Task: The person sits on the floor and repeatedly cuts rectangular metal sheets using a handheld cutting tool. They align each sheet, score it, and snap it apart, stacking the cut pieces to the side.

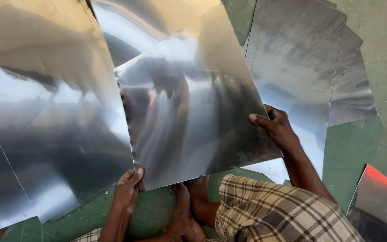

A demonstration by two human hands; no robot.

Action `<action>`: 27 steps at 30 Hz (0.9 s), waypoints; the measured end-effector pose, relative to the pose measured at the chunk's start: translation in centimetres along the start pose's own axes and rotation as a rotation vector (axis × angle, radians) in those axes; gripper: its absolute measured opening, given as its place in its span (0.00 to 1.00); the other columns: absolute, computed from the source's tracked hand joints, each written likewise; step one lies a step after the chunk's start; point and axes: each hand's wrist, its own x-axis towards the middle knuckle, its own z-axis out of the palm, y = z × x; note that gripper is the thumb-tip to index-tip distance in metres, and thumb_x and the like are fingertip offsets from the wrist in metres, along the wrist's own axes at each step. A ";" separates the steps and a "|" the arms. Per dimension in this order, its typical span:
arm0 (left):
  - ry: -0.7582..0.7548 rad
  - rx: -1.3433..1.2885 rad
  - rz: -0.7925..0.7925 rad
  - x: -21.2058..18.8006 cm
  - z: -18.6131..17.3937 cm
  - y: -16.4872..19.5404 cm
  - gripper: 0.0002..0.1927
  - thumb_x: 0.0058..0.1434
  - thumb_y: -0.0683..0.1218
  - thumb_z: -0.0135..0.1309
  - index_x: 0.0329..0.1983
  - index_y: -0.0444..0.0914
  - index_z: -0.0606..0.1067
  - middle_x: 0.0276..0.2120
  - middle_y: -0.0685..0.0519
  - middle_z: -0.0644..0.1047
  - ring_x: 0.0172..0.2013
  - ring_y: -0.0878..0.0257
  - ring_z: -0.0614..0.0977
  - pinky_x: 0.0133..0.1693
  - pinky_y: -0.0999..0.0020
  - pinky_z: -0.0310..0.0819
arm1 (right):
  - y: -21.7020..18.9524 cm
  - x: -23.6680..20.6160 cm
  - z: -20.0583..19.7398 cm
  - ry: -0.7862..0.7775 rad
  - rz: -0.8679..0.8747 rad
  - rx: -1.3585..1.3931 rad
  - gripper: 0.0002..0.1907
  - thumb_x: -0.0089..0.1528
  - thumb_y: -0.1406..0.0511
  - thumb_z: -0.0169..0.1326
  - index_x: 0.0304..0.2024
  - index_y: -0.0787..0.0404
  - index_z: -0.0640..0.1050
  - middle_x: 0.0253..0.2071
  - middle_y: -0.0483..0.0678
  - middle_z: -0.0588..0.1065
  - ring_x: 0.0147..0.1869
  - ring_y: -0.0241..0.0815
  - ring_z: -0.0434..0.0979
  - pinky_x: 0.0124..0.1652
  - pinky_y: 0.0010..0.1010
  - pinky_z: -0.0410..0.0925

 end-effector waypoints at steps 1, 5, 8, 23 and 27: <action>-0.032 -0.031 0.002 0.2 1.9 -0.4 0.14 0.62 0.47 0.64 0.45 0.36 0.77 0.37 0.52 0.79 0.36 0.62 0.78 0.39 0.65 0.72 | 0.8 -1.5 -2.5 0.062 -0.039 0.052 0.26 0.59 0.57 0.65 0.55 0.67 0.80 0.36 0.47 0.77 0.37 0.37 0.72 0.37 0.30 0.66; -0.206 0.059 -0.053 4.5 11.5 -0.9 0.18 0.60 0.49 0.62 0.48 0.33 0.78 0.41 0.50 0.82 0.40 0.63 0.82 0.44 0.68 0.76 | 5.8 -4.7 -12.1 0.253 -0.129 0.118 0.21 0.64 0.63 0.63 0.55 0.69 0.79 0.47 0.49 0.79 0.49 0.37 0.77 0.50 0.28 0.70; -0.370 0.059 -0.049 7.4 19.3 -3.4 0.16 0.61 0.47 0.63 0.45 0.30 0.78 0.38 0.50 0.82 0.37 0.63 0.81 0.44 0.69 0.76 | 10.7 -4.6 -19.1 0.407 -0.031 0.103 0.25 0.65 0.65 0.64 0.58 0.74 0.74 0.50 0.55 0.78 0.54 0.41 0.80 0.57 0.29 0.72; -0.476 0.605 -0.132 2.1 30.5 -11.5 0.23 0.68 0.48 0.53 0.64 0.35 0.68 0.48 0.47 0.77 0.47 0.60 0.78 0.48 0.60 0.73 | 26.3 -1.2 -23.2 -0.064 0.776 -0.843 0.40 0.56 0.36 0.59 0.49 0.64 0.82 0.40 0.64 0.85 0.43 0.58 0.86 0.42 0.50 0.78; -0.486 0.652 -0.036 1.9 31.9 -12.8 0.24 0.69 0.47 0.50 0.65 0.31 0.67 0.44 0.40 0.78 0.38 0.53 0.80 0.43 0.55 0.74 | 28.2 -2.0 -18.6 0.336 0.427 -1.103 0.27 0.64 0.50 0.55 0.60 0.56 0.81 0.42 0.57 0.84 0.48 0.54 0.83 0.49 0.44 0.73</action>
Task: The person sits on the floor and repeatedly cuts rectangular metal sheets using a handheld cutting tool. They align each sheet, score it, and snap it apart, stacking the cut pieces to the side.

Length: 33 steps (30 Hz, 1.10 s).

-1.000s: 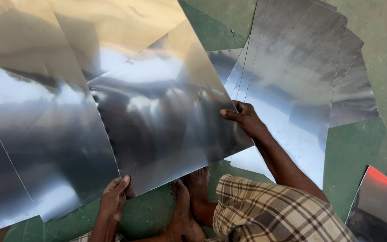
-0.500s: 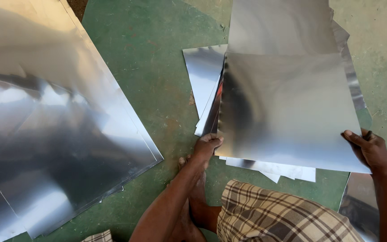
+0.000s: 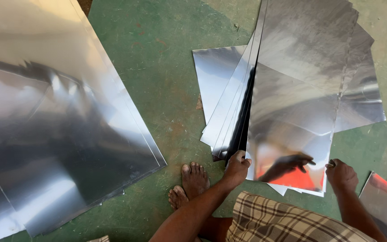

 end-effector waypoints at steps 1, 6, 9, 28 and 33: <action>0.026 -0.012 0.029 0.3 0.4 -0.2 0.22 0.69 0.47 0.50 0.63 0.30 0.70 0.42 0.36 0.78 0.36 0.51 0.80 0.42 0.53 0.75 | -0.7 -0.8 1.1 0.001 0.013 0.104 0.24 0.69 0.53 0.50 0.62 0.55 0.80 0.39 0.57 0.84 0.47 0.53 0.83 0.50 0.43 0.73; 0.400 0.172 0.279 0.9 1.5 -0.4 0.20 0.66 0.44 0.52 0.60 0.32 0.77 0.53 0.37 0.80 0.52 0.49 0.80 0.53 0.58 0.73 | -3.8 -5.3 5.0 -0.002 -0.067 0.355 0.21 0.75 0.59 0.43 0.67 0.60 0.76 0.37 0.58 0.82 0.36 0.51 0.84 0.47 0.42 0.71; 0.294 0.027 0.277 1.1 0.9 1.6 0.21 0.67 0.44 0.51 0.61 0.32 0.76 0.55 0.39 0.79 0.54 0.52 0.80 0.54 0.61 0.73 | -5.5 -7.6 5.1 0.180 -0.157 0.497 0.20 0.76 0.60 0.47 0.65 0.64 0.77 0.45 0.61 0.80 0.37 0.53 0.81 0.44 0.45 0.71; 0.843 -0.468 0.422 -28.7 -42.4 -0.4 0.23 0.67 0.40 0.56 0.65 0.31 0.73 0.43 0.52 0.82 0.38 0.69 0.78 0.42 0.75 0.71 | -40.1 -15.4 -7.2 -0.339 -1.150 0.676 0.21 0.70 0.58 0.49 0.62 0.58 0.75 0.60 0.54 0.74 0.35 0.47 0.80 0.40 0.38 0.73; 1.169 -0.417 0.055 -34.9 -46.4 -10.4 0.23 0.65 0.40 0.57 0.64 0.34 0.75 0.38 0.54 0.82 0.29 0.71 0.77 0.30 0.73 0.71 | -44.1 -19.4 -4.6 -0.640 -1.152 0.817 0.20 0.70 0.59 0.48 0.59 0.64 0.75 0.50 0.52 0.81 0.25 0.40 0.78 0.32 0.35 0.72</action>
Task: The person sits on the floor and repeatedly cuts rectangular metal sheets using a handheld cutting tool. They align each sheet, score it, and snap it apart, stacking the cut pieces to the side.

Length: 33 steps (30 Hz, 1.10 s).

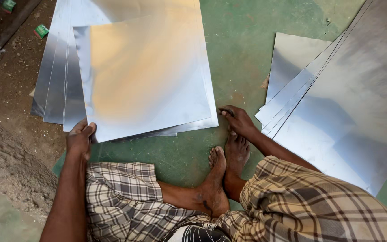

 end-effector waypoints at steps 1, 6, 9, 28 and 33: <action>0.062 0.037 -0.054 0.7 -0.9 -1.1 0.23 0.63 0.39 0.57 0.63 0.35 0.74 0.38 0.54 0.83 0.29 0.71 0.78 0.31 0.73 0.73 | 0.0 0.4 0.7 -0.012 -0.001 0.018 0.20 0.70 0.59 0.48 0.59 0.65 0.75 0.48 0.52 0.82 0.26 0.40 0.77 0.32 0.35 0.72; 0.042 0.184 0.166 3.9 -0.6 -4.8 0.24 0.63 0.38 0.61 0.63 0.30 0.75 0.39 0.51 0.81 0.33 0.68 0.76 0.36 0.71 0.71 | 1.0 1.8 3.2 -0.085 0.104 0.080 0.20 0.69 0.64 0.50 0.59 0.70 0.76 0.38 0.57 0.80 0.24 0.41 0.79 0.31 0.29 0.72; 0.081 0.391 0.288 4.3 -0.1 -5.3 0.22 0.62 0.41 0.63 0.60 0.32 0.78 0.41 0.49 0.82 0.38 0.63 0.79 0.41 0.66 0.74 | 2.3 2.1 3.9 0.023 0.219 0.274 0.20 0.66 0.65 0.50 0.57 0.70 0.75 0.41 0.51 0.82 0.22 0.38 0.77 0.23 0.28 0.65; 0.173 0.643 0.436 3.7 1.2 -4.9 0.30 0.64 0.54 0.65 0.62 0.31 0.75 0.51 0.41 0.73 0.48 0.48 0.77 0.49 0.53 0.71 | -10.7 3.3 2.9 -0.038 0.241 0.552 0.20 0.63 0.58 0.63 0.26 0.54 0.65 0.18 0.36 0.59 0.16 0.28 0.52 0.17 0.26 0.51; -0.011 0.191 0.033 -0.2 1.7 -2.0 0.29 0.61 0.52 0.64 0.62 0.34 0.75 0.47 0.48 0.81 0.44 0.58 0.79 0.48 0.60 0.74 | -16.9 0.8 -0.8 0.074 0.071 0.557 0.19 0.63 0.57 0.62 0.27 0.55 0.66 0.20 0.37 0.58 0.18 0.29 0.50 0.17 0.26 0.48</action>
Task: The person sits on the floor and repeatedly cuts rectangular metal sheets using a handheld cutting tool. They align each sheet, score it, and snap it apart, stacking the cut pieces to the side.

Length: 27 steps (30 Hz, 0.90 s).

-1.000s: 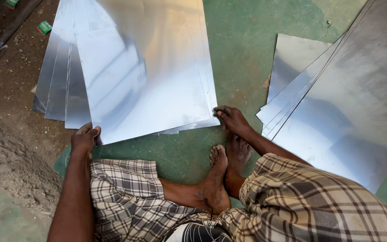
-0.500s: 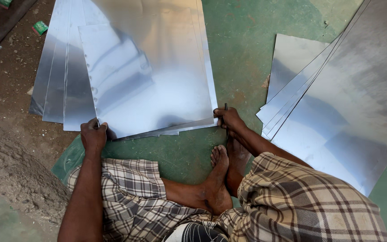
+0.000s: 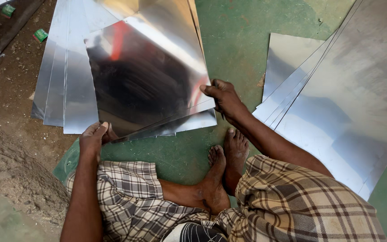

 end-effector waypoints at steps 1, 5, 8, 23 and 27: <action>-0.065 -0.101 -0.083 -0.9 0.4 0.7 0.29 0.60 0.51 0.65 0.62 0.35 0.76 0.45 0.48 0.82 0.42 0.58 0.79 0.47 0.60 0.74 | -1.4 -0.7 -0.7 0.042 -0.006 -0.031 0.16 0.63 0.57 0.60 0.29 0.55 0.69 0.21 0.36 0.59 0.19 0.28 0.52 0.18 0.25 0.50; -0.257 -0.150 -0.179 -4.0 4.4 2.0 0.27 0.55 0.51 0.66 0.57 0.38 0.76 0.41 0.56 0.83 0.42 0.63 0.82 0.46 0.65 0.75 | -4.9 -5.0 -5.3 0.080 -0.113 -0.181 0.15 0.64 0.55 0.59 0.35 0.58 0.73 0.25 0.36 0.63 0.23 0.26 0.57 0.21 0.22 0.55; -0.386 -0.236 -0.164 -5.3 9.0 0.7 0.25 0.57 0.51 0.66 0.55 0.38 0.75 0.39 0.58 0.82 0.39 0.67 0.81 0.44 0.69 0.74 | -3.7 -8.5 -9.5 0.123 -0.169 -0.165 0.15 0.63 0.54 0.57 0.42 0.57 0.78 0.26 0.39 0.72 0.22 0.27 0.67 0.22 0.22 0.63; -0.378 0.071 0.130 -3.7 17.5 -1.1 0.28 0.57 0.44 0.67 0.56 0.29 0.71 0.37 0.50 0.82 0.37 0.65 0.83 0.41 0.72 0.77 | 17.8 -8.3 -22.2 0.357 0.218 -0.143 0.15 0.65 0.59 0.60 0.39 0.67 0.77 0.21 0.43 0.68 0.18 0.31 0.59 0.18 0.25 0.56; -0.331 -0.019 0.206 -3.8 19.0 -0.3 0.27 0.57 0.44 0.66 0.57 0.27 0.72 0.36 0.49 0.82 0.36 0.64 0.82 0.40 0.71 0.76 | 17.0 -6.7 -22.5 0.433 0.154 -0.083 0.16 0.65 0.61 0.62 0.43 0.69 0.79 0.24 0.43 0.70 0.20 0.29 0.58 0.20 0.23 0.55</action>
